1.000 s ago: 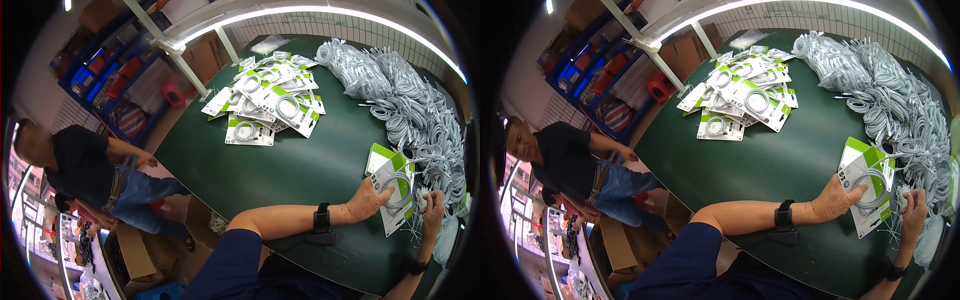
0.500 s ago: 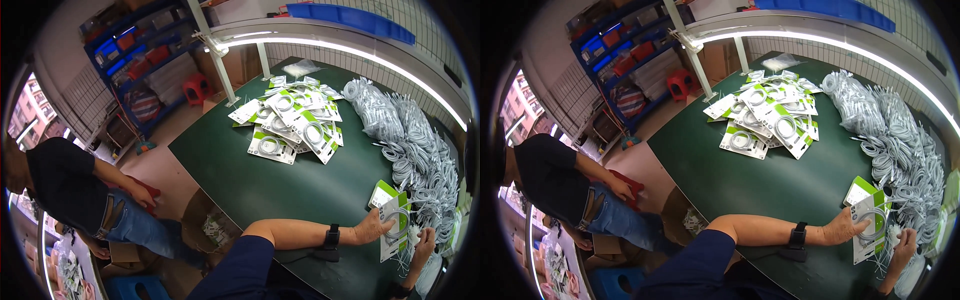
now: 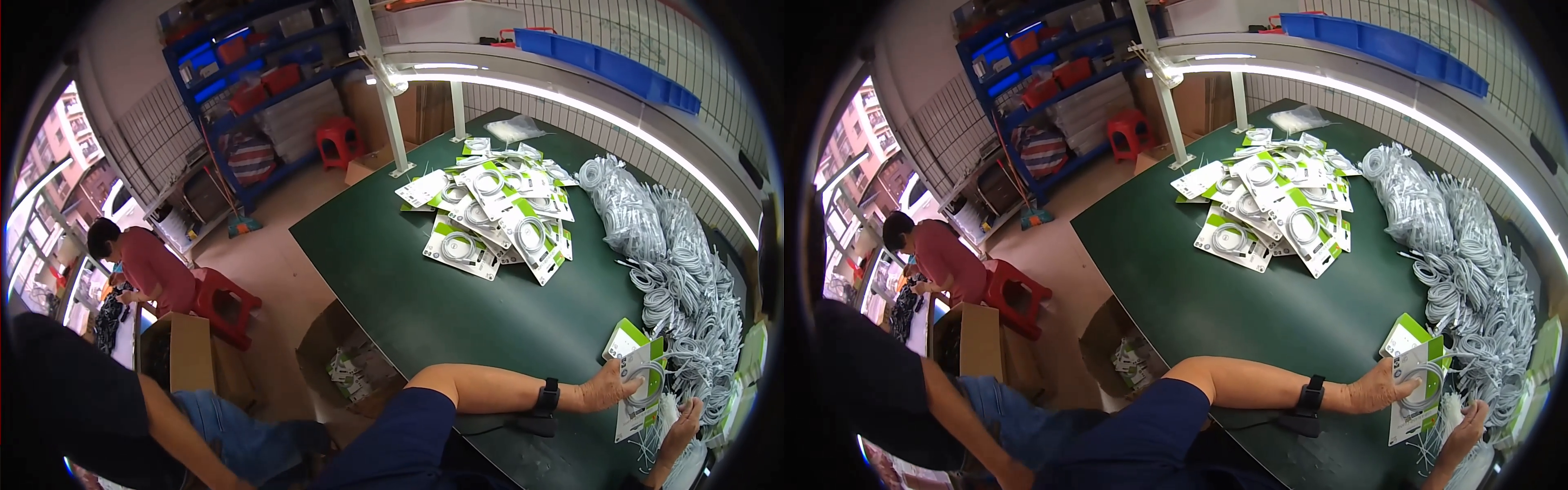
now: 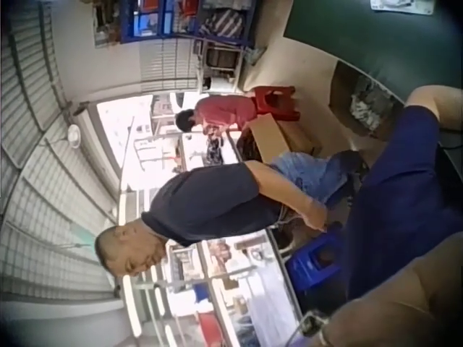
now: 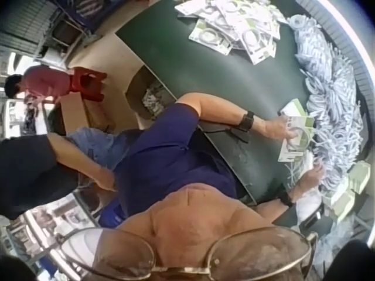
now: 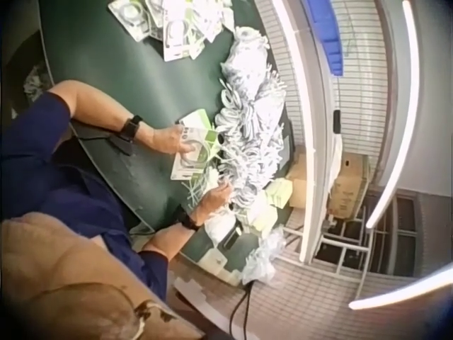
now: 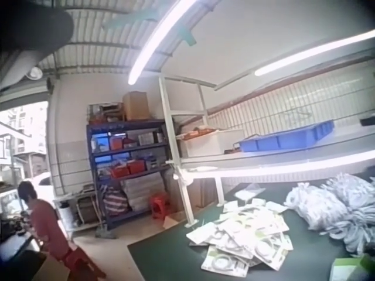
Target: The person packages a cable by placing it onto a card and threading a zip tie through the card and around the cable. They pull the zip tie tight by hand and set the packaged cable aside to repeat the process.
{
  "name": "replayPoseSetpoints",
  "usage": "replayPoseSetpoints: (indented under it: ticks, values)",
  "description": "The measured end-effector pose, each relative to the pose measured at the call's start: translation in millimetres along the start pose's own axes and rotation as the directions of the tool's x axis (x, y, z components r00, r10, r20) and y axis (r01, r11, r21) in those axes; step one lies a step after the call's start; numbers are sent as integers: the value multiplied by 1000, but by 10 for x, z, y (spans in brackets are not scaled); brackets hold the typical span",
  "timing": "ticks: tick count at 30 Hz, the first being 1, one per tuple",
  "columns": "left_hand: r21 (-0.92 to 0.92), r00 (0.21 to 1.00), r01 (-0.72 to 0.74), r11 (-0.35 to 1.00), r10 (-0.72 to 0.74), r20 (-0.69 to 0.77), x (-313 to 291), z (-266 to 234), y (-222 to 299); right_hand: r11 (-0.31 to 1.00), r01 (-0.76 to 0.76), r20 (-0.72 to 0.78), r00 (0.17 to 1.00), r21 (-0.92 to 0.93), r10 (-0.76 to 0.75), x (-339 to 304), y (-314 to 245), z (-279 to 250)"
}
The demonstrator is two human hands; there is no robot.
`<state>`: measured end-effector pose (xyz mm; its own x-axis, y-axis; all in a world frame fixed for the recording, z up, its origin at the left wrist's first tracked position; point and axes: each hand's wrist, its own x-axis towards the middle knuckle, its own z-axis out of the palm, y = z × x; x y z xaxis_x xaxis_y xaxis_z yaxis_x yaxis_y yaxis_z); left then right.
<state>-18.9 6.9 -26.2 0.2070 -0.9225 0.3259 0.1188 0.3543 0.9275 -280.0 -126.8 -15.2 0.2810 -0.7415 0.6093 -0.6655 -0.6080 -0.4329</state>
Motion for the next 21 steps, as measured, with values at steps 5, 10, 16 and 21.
replayPoseSetpoints:
  ticks: [5, 10, 16, 21]
  values:
    - [172, 989, -141, 975, 131, 69, 52, -2, -100, 988, 108, -68, 993, 112, -101, 19, -161, -287]
    - [716, 898, -430, 550, 342, 276, -6, -417, 294, 957, 190, -195, 970, 219, -148, 190, -745, -317]
    - [483, 955, -77, 872, 203, -215, -45, -608, 248, 735, 152, -251, 968, 661, 26, 157, -746, -136]
    - [937, 888, -335, 99, 366, 279, -88, -1446, -326, 678, 3, -149, 976, 735, 157, 59, -749, -260]
